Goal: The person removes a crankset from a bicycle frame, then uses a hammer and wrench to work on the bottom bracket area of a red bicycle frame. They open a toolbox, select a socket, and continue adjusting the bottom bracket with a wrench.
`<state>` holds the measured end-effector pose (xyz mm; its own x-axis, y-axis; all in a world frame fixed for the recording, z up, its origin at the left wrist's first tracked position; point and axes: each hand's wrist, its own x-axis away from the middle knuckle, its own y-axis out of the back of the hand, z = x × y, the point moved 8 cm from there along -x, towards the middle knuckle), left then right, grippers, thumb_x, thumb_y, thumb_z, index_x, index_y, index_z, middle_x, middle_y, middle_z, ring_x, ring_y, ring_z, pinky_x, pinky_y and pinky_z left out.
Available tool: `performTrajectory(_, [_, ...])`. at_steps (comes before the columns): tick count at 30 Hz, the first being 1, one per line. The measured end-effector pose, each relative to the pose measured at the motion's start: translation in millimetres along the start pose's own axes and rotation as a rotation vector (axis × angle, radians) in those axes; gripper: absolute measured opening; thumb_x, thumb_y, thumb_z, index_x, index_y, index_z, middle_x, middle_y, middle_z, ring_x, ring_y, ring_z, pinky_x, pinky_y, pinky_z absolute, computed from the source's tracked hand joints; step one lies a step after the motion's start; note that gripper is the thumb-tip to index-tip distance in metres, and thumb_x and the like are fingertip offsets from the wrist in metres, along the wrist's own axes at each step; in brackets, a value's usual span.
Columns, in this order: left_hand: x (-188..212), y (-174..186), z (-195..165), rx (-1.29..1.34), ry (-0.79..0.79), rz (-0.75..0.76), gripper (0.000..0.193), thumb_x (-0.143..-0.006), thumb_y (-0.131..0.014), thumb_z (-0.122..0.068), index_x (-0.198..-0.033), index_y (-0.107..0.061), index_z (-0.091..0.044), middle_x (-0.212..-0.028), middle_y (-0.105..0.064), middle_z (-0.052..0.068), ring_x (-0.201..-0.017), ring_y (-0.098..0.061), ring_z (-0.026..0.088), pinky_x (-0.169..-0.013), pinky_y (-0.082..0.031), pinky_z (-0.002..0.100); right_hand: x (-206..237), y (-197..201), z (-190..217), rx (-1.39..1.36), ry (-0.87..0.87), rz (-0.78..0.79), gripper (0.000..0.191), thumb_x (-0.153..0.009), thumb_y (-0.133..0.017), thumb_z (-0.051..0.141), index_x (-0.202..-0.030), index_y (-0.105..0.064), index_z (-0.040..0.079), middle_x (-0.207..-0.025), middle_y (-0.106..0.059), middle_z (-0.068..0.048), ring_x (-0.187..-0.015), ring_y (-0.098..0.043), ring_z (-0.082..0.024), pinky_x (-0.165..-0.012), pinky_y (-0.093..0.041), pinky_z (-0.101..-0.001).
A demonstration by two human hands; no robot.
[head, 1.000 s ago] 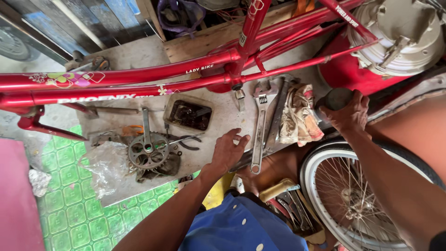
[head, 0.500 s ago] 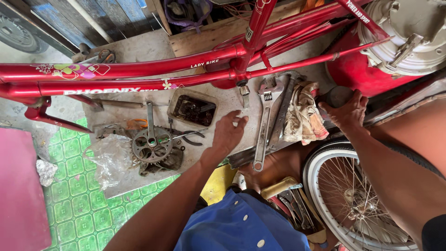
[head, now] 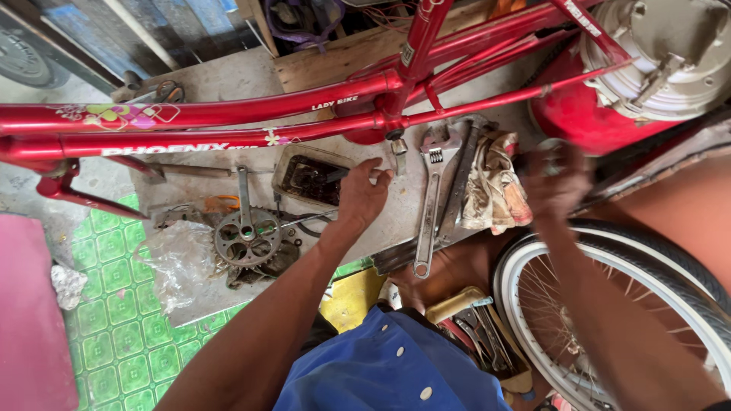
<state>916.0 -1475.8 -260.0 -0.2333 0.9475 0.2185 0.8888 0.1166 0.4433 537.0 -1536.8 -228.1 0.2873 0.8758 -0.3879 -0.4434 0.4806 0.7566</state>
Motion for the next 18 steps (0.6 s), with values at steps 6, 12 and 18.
performTrajectory(6, [-1.7, 2.3, -8.2, -0.041, -0.102, -0.018, 0.044, -0.09, -0.069, -0.026, -0.128, -0.067, -0.004, -0.108, -0.077, 0.017, -0.097, -0.075, 0.034, -0.086, -0.058, 0.039, 93.7, -107.3, 96.0, -0.179, -0.158, 0.686, 0.041, -0.092, -0.072, 0.036, -0.125, -0.067, 0.011, -0.099, -0.076, -0.009, -0.087, -0.075, -0.023, -0.084, -0.059, -0.0361])
performTrajectory(12, [11.0, 24.9, -5.5, -0.096, -0.185, -0.074, 0.044, -0.085, -0.074, -0.026, -0.123, -0.07, -0.004, -0.104, -0.078, 0.015, -0.101, -0.072, 0.037, -0.089, -0.056, 0.043, 101.4, -111.5, 114.7, -0.033, -0.123, 0.356, 0.042, -0.089, -0.075, 0.037, -0.116, -0.068, 0.006, -0.12, -0.071, -0.019, -0.114, -0.066, -0.036, -0.098, -0.053, -0.0438])
performTrajectory(18, [12.2, 44.2, -31.0, -0.114, -0.3, -0.031, 0.042, -0.087, -0.073, -0.024, -0.124, -0.07, -0.005, -0.105, -0.077, 0.016, -0.101, -0.072, 0.039, -0.091, -0.056, 0.044, 91.5, -118.3, 62.4, 0.2, -0.221, 0.528, 0.081, -0.079, -0.076, 0.039, -0.14, -0.043, -0.003, -0.137, -0.055, -0.028, -0.124, -0.055, -0.045, -0.103, -0.045, -0.0492])
